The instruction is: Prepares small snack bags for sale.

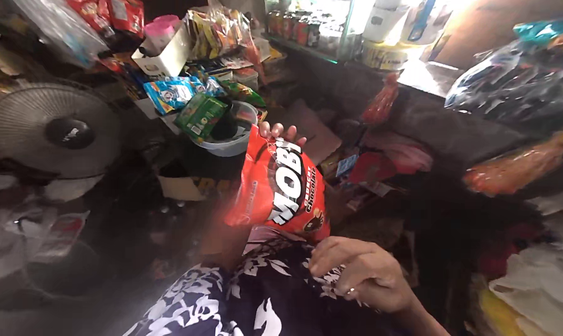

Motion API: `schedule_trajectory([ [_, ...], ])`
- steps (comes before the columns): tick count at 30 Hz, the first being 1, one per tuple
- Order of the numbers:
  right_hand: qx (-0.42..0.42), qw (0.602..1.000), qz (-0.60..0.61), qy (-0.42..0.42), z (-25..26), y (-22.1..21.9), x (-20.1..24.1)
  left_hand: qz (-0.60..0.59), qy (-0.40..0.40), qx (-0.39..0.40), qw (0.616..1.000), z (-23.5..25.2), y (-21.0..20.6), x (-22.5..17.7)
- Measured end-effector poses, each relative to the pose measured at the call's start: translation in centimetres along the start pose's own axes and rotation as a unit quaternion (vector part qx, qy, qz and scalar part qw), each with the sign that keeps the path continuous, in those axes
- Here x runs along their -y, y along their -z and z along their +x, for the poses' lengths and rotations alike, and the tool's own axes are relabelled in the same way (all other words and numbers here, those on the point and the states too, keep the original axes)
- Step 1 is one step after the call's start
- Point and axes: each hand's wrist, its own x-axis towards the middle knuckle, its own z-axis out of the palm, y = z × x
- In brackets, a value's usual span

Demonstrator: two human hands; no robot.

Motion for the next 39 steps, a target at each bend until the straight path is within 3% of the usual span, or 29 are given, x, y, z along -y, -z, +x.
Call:
schedule_trajectory([
  [2, -0.035, 0.999, 0.001, -0.013, -0.5, 0.6, 0.1, -0.038, -0.007, 0.069, 0.997, 0.9, 0.8, -1.0],
  [3, -0.055, 0.998, -0.001, -0.017, -0.7, 0.8, 0.1, -0.082, -0.014, 0.063, 0.995, 2.1, 0.3, -1.0],
  [6, -0.092, 0.995, -0.014, -0.022, -0.9, 1.1, -0.2, -0.145, -0.053, -0.095, 0.983, 3.7, -5.1, -1.2],
  [7, -0.096, 0.995, -0.012, -0.022, -1.0, 1.0, -0.3, -0.152, -0.050, -0.057, 0.985, 3.8, -4.6, -1.0],
  [9, -0.097, 0.995, -0.009, -0.022, -1.1, 1.0, -0.4, -0.156, -0.017, 0.171, 0.973, 5.0, 0.7, -0.1],
  [10, -0.097, 0.995, -0.013, -0.021, -1.1, 1.0, -0.4, -0.163, -0.007, 0.202, 0.966, 5.3, 1.6, 0.0],
  [13, -0.108, 0.994, -0.025, -0.018, -1.3, 1.3, -0.1, -0.182, -0.006, 0.087, 0.979, 4.4, -0.5, -0.4],
  [17, -0.128, 0.991, -0.031, -0.011, -1.3, 1.6, 0.0, -0.176, -0.009, 0.188, 0.966, 5.3, 1.7, -0.2],
  [21, -0.131, 0.991, -0.029, -0.009, -1.4, 1.7, -0.2, -0.179, -0.009, 0.211, 0.961, 6.0, 1.7, -0.2],
  [23, -0.129, 0.991, -0.029, -0.008, -1.5, 1.6, -0.2, -0.166, -0.007, 0.181, 0.969, 5.5, 0.9, -0.4],
  [25, -0.131, 0.991, -0.041, -0.008, -1.6, 1.3, -0.1, -0.076, -0.058, 0.023, 0.995, 2.8, -2.4, -0.5],
  [26, -0.134, 0.990, -0.052, -0.007, -1.6, 1.4, 0.0, 0.026, -0.066, -0.037, 0.997, 1.5, -3.9, -0.6],
  [27, -0.140, 0.988, -0.062, -0.004, -1.5, 1.4, 0.1, 0.119, -0.040, -0.059, 0.990, 1.2, -4.8, -1.0],
  [30, -0.178, 0.978, -0.104, 0.004, -1.2, 1.5, 0.1, 0.281, 0.082, -0.058, 0.954, 3.7, -3.3, -2.5],
  [31, -0.195, 0.972, -0.130, 0.001, -1.0, 1.4, 0.2, 0.323, 0.090, -0.045, 0.941, 4.4, -3.4, -2.4],
  [35, -0.278, 0.938, -0.206, -0.004, -0.7, 1.5, 1.1, 0.448, 0.072, -0.102, 0.885, 4.5, -8.4, -1.0],
  [39, -0.348, 0.907, -0.239, 0.005, -0.4, 2.1, 2.6, 0.468, 0.056, -0.129, 0.873, 3.9, -11.5, -0.5],
])
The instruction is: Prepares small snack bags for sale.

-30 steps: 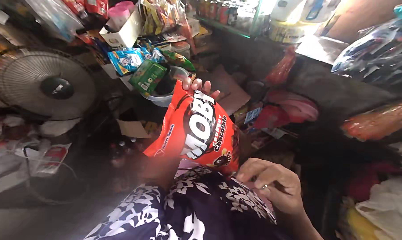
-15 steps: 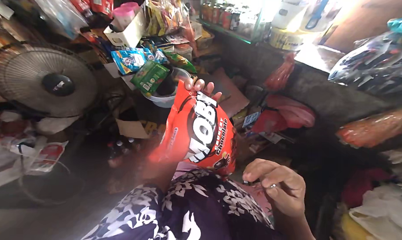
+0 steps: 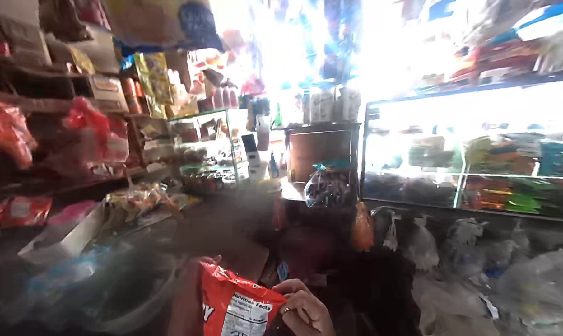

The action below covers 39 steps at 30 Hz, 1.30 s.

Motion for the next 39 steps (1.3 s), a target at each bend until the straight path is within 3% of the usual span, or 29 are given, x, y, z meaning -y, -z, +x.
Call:
schedule_trajectory([
  [4, -0.047, 0.997, -0.023, 0.048, 0.2, 1.2, 0.7, -0.014, 0.001, 0.030, 0.999, -1.0, -0.6, -1.2],
  [8, -0.144, 0.990, -0.002, -0.003, 0.0, 2.3, 1.4, -0.063, -0.063, 0.196, 0.977, -1.1, 0.5, -0.3],
  [11, -0.193, 0.980, 0.027, -0.042, 0.0, 3.2, 1.4, -0.039, -0.091, 0.269, 0.958, -1.4, 0.6, -0.6],
  [14, -0.216, 0.972, 0.058, -0.070, 0.0, 3.8, 1.5, -0.020, -0.108, 0.324, 0.940, -1.6, 0.8, -1.1],
  [18, -0.217, 0.967, 0.106, -0.084, 0.0, 4.1, 1.3, -0.114, -0.080, 0.441, 0.887, -1.5, 0.9, -0.9],
  [21, -0.230, 0.962, 0.120, -0.081, 0.0, 4.5, 1.0, -0.106, -0.086, 0.427, 0.894, -1.5, 0.5, -0.8],
  [24, -0.267, 0.955, 0.107, -0.072, 0.3, 5.2, 0.9, 0.042, -0.124, 0.332, 0.934, -1.4, 0.1, -1.5],
  [29, -0.328, 0.936, 0.118, -0.045, 0.6, 6.1, 0.5, 0.161, -0.160, 0.260, 0.939, -0.4, -2.3, -3.3],
  [33, -0.337, 0.927, 0.161, -0.012, 0.9, 7.1, 0.6, 0.221, -0.147, 0.295, 0.918, 1.3, -4.8, -5.9],
  [37, -0.331, 0.933, 0.140, 0.005, 1.1, 9.3, 1.7, 0.306, -0.121, 0.393, 0.859, 4.1, -8.2, -9.7],
  [39, -0.305, 0.945, 0.115, 0.018, 0.7, 11.1, 2.4, 0.321, -0.148, 0.434, 0.829, 5.9, -10.0, -10.1],
])
